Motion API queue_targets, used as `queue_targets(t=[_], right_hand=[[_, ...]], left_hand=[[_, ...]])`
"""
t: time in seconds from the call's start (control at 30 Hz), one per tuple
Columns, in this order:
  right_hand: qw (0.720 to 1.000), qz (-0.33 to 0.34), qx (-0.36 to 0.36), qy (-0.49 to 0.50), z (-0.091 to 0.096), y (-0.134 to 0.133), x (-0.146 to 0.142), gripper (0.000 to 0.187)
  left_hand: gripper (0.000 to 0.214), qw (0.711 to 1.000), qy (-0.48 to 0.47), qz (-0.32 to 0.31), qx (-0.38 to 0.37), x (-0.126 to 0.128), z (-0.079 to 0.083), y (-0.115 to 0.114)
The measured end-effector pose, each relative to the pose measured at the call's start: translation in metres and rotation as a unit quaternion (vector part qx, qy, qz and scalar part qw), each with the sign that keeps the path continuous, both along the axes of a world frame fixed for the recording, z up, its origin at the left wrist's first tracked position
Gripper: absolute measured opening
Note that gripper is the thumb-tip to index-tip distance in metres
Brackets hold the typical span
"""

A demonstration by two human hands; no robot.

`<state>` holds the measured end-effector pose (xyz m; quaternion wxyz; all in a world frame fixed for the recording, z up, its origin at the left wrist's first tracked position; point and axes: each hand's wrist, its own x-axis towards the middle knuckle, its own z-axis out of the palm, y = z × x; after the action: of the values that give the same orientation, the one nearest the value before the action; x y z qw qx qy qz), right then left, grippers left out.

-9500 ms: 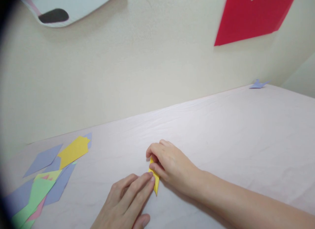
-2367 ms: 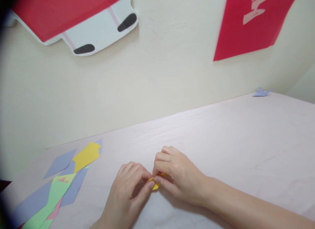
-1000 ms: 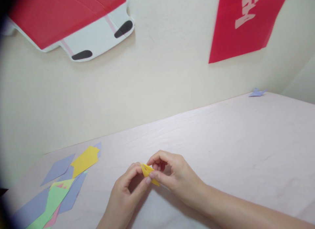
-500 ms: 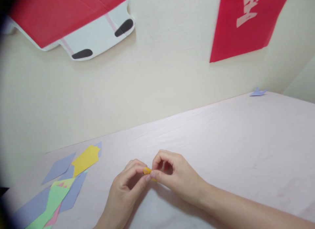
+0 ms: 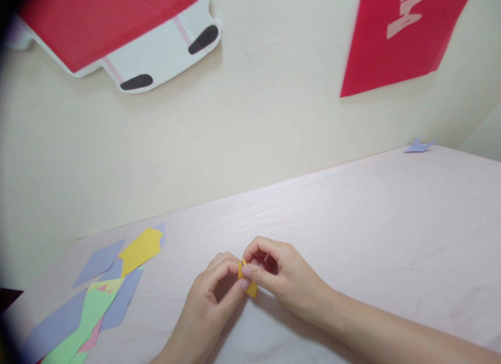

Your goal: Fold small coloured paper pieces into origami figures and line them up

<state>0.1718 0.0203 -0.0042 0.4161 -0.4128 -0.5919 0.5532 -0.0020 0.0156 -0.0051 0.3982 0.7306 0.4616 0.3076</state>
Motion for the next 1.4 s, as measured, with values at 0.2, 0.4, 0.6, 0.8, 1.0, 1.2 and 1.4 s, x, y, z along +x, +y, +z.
queue_targets(t=[0.2,0.4,0.6,0.8,1.0,1.2,1.4], right_hand=[[0.999,-0.015,-0.024,0.045,0.002,0.001,0.002,0.031],[0.999,-0.02,-0.03,0.036,0.001,0.007,0.007,0.034],[1.0,-0.003,0.0,-0.026,-0.002,0.008,0.008,0.032],[0.999,-0.013,0.002,-0.029,-0.004,0.007,0.009,0.033],[0.999,-0.004,-0.001,-0.044,-0.006,0.009,0.01,0.028],[0.999,-0.025,-0.006,-0.047,-0.005,0.008,0.009,0.027],[0.999,-0.009,-0.013,-0.04,-0.006,0.007,0.008,0.028]], left_hand=[[0.021,0.993,-0.059,-0.015,-0.106,0.009,0.01,0.002],[0.025,0.981,-0.12,-0.011,-0.155,0.016,0.006,0.009],[0.024,0.985,-0.127,0.016,-0.118,0.01,-0.003,0.011],[0.024,0.986,-0.117,0.007,-0.114,0.009,-0.006,0.012],[0.022,0.984,-0.139,0.021,-0.108,0.009,-0.007,0.015],[0.021,0.987,-0.128,0.024,-0.097,0.01,-0.005,0.013],[0.024,0.981,-0.155,0.038,-0.115,0.011,-0.007,0.014]])
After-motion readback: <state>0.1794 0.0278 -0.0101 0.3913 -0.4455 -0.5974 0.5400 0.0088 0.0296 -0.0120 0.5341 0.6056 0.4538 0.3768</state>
